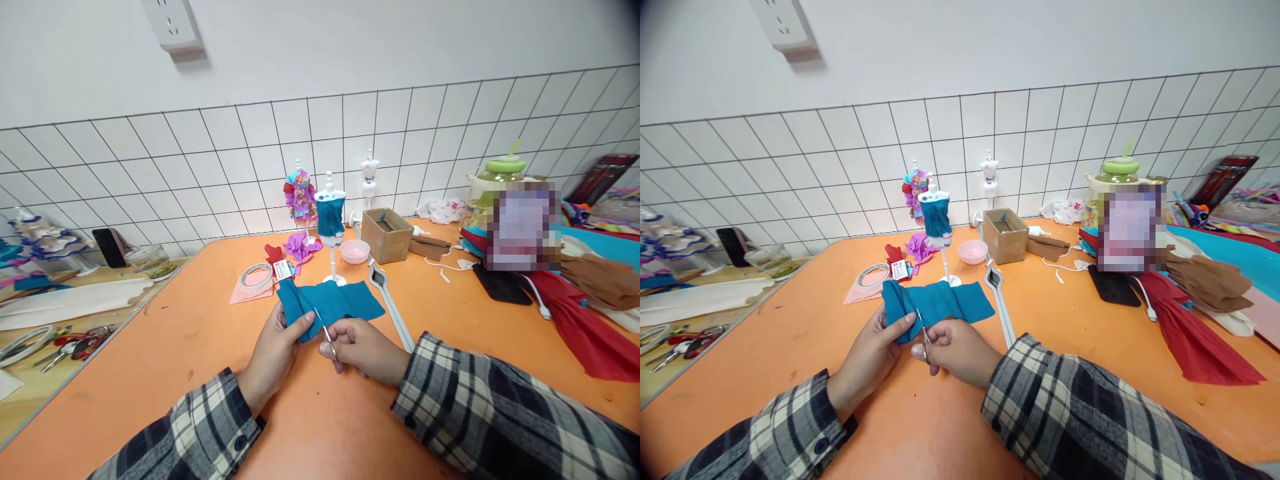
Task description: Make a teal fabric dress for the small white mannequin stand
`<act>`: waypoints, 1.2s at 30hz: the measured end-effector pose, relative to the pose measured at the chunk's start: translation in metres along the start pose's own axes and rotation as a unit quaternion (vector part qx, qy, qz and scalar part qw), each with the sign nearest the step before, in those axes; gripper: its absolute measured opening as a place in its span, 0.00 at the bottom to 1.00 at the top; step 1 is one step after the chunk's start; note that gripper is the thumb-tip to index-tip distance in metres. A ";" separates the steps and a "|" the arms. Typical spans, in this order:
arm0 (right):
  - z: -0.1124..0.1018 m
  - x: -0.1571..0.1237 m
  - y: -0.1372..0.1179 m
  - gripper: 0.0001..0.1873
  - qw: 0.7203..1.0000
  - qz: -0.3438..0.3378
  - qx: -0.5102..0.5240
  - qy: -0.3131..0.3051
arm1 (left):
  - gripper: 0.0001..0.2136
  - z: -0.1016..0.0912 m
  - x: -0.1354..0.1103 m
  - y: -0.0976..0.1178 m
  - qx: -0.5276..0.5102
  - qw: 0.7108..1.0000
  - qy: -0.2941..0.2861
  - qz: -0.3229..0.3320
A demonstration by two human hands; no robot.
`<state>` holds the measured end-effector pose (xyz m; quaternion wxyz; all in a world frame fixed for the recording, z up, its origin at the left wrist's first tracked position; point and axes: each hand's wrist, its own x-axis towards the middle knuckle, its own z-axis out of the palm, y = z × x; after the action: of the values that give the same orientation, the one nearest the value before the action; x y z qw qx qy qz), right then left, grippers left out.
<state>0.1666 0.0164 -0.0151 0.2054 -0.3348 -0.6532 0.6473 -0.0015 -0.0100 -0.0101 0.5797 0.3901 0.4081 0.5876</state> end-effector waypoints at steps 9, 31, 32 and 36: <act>-0.019 -0.004 -0.003 0.13 0.999 0.004 -0.042 -0.029 | 0.30 -0.025 0.013 0.008 0.135 0.968 0.199 0.078; -0.034 -0.008 0.006 0.26 0.955 -0.033 0.124 -0.267 | 0.17 -0.036 0.009 0.026 0.168 0.963 -0.177 0.112; -0.034 -0.009 0.006 0.26 0.952 -0.030 0.127 -0.278 | 0.23 -0.035 0.008 0.027 0.143 0.962 -0.211 0.100; -0.032 -0.010 0.008 0.26 0.942 -0.026 0.136 -0.307 | 0.38 -0.033 0.005 0.031 0.186 0.938 -0.289 0.043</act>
<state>0.1973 0.0319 -0.0185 0.0556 -0.0719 -0.5985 0.7960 -0.0433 -0.0057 0.0069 0.5638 0.6611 0.3075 0.3880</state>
